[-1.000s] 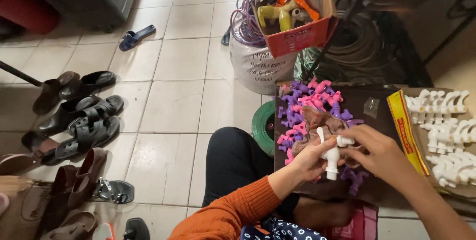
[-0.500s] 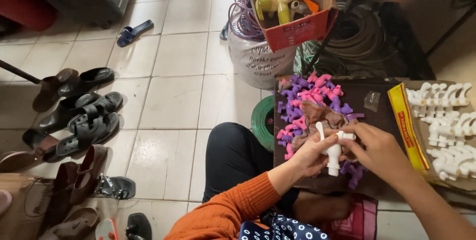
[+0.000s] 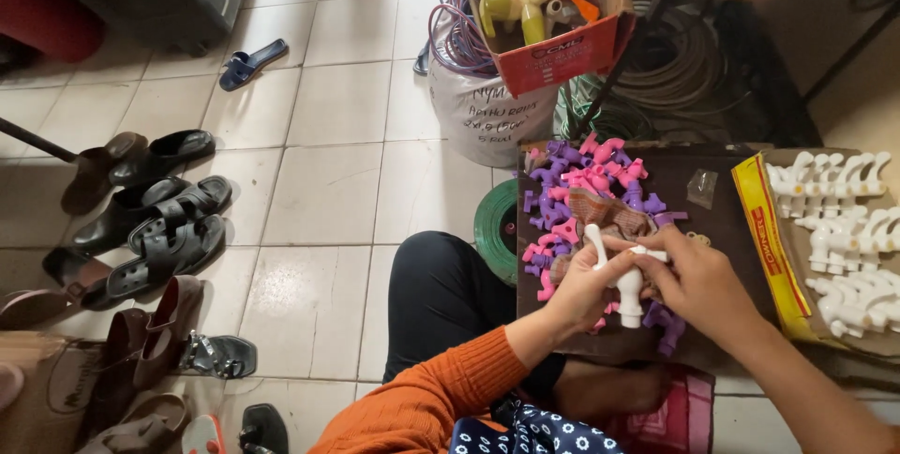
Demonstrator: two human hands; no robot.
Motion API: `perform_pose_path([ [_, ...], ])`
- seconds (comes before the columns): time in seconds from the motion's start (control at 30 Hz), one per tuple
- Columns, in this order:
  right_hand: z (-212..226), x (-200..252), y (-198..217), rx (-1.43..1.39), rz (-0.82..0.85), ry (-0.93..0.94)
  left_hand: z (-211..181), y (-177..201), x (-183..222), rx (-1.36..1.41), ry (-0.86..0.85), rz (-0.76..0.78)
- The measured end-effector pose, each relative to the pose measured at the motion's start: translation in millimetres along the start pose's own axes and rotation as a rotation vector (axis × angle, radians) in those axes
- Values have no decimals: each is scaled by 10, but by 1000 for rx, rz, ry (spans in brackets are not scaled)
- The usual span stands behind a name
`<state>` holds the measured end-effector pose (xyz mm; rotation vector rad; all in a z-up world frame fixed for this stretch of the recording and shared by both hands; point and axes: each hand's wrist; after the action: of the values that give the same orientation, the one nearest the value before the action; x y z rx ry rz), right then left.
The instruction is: Assembling plastic water taps by manually fitting various internal components into the tap bodies.
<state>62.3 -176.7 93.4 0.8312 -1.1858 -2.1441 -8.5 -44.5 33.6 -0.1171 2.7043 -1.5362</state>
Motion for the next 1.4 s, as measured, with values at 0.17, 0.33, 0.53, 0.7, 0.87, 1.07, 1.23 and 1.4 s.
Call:
perform_pose_path([
  [0.17, 56, -64, 1, -261, 83, -369, 10, -29, -19, -59, -12, -63],
  [0.33, 6, -178, 106, 192, -105, 503, 38, 220, -165, 157, 153, -8],
  [0.53, 133, -392, 217, 426, -334, 956, -50, 421, -342, -35, 612, -9],
  [0.7, -270, -453, -557, 101, -475, 391, -95, 446, -341, -233, 167, -216],
  [0.87, -85, -447, -567, -56, -373, 11, -255, 265, -310, -297, 94, -230],
  [1.07, -153, -388, -487, 206, -542, 524, 13, 482, -350, -90, 303, -163],
  [1.23, -322, -352, -816, 76, -504, 226, -9, 355, -294, -146, 138, -208],
  [1.4, -235, -379, -707, -224, -375, 57, 259, 1044, -570, -594, -264, -147],
])
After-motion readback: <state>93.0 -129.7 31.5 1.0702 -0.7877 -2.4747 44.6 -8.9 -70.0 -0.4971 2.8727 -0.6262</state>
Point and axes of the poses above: each hand's wrist, its own x-axis away from the middle knuckle, its own y-axis out of the back of the hand, z = x × y, and after that the axes turned 1 degree about x, right-handed
